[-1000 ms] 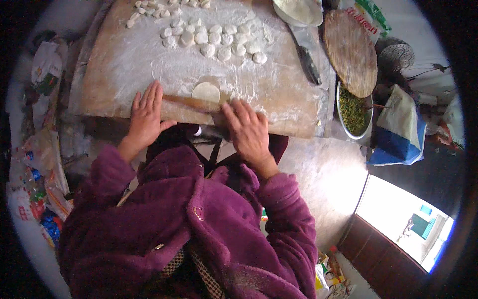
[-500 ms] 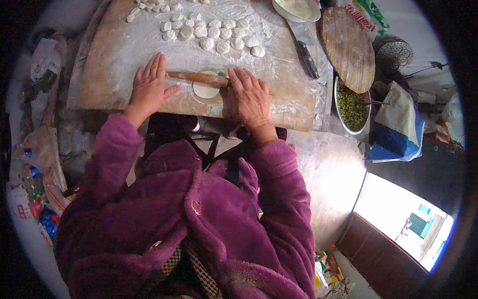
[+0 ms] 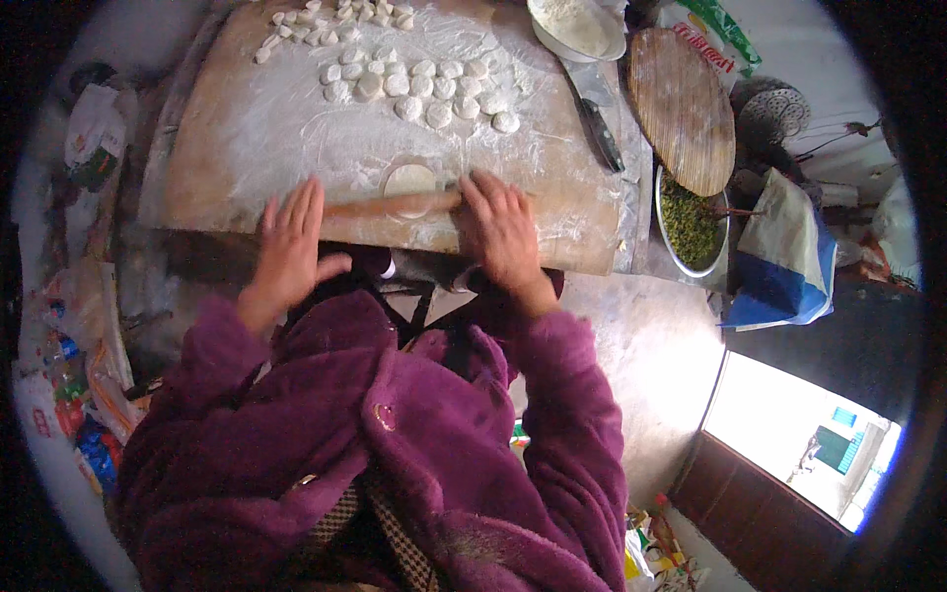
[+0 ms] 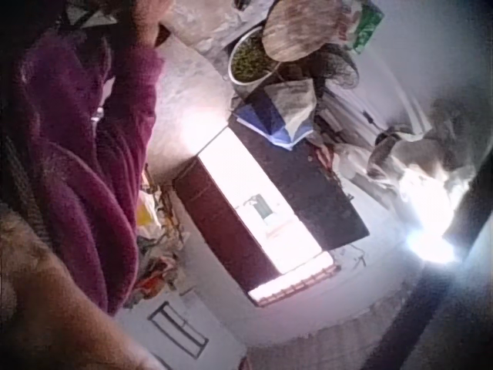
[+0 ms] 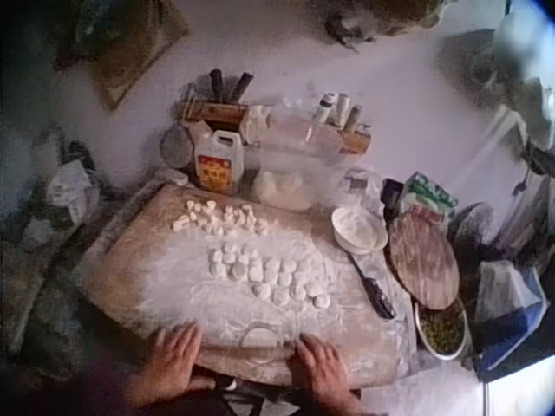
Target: The person cuts dough into small pieces, rolls them into balls, flattens them into discs, and places them on a wooden board. They use a knife to cut the dough and a rolling pin to flatten the pieces.
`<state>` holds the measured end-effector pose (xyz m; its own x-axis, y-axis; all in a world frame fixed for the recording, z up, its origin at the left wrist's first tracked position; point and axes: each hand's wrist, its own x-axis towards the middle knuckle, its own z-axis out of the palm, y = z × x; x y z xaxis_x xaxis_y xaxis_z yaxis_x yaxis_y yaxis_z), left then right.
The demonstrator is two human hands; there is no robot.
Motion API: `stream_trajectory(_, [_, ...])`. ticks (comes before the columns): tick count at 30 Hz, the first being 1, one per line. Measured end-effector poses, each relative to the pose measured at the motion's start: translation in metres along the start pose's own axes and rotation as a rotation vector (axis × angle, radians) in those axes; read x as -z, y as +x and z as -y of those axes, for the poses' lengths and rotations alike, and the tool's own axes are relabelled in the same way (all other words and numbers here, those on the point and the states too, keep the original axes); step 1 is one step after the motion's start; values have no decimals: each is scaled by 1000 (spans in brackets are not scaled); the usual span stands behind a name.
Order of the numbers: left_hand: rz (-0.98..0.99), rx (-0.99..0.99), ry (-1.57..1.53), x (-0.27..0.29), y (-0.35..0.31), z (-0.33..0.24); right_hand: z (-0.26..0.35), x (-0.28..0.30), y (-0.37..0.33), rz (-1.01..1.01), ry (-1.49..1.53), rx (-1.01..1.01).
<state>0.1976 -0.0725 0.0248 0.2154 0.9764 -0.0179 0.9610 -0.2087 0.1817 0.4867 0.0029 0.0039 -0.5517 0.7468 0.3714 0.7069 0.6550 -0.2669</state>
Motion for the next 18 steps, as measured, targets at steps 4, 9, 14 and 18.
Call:
stream_trajectory(4, [-78,34,55,-5,6,3,-5,-4,7,14,-22,29])
stream_trajectory(9, [-92,99,67,-8,34,14,-17,-7,22,-37,-32,105])
stream_trajectory(14, [95,25,-42,-7,-4,3,-15,-1,1,22,-25,46])
stream_trajectory(18, [-227,124,93,-26,31,15,-29,-9,21,116,47,-28])
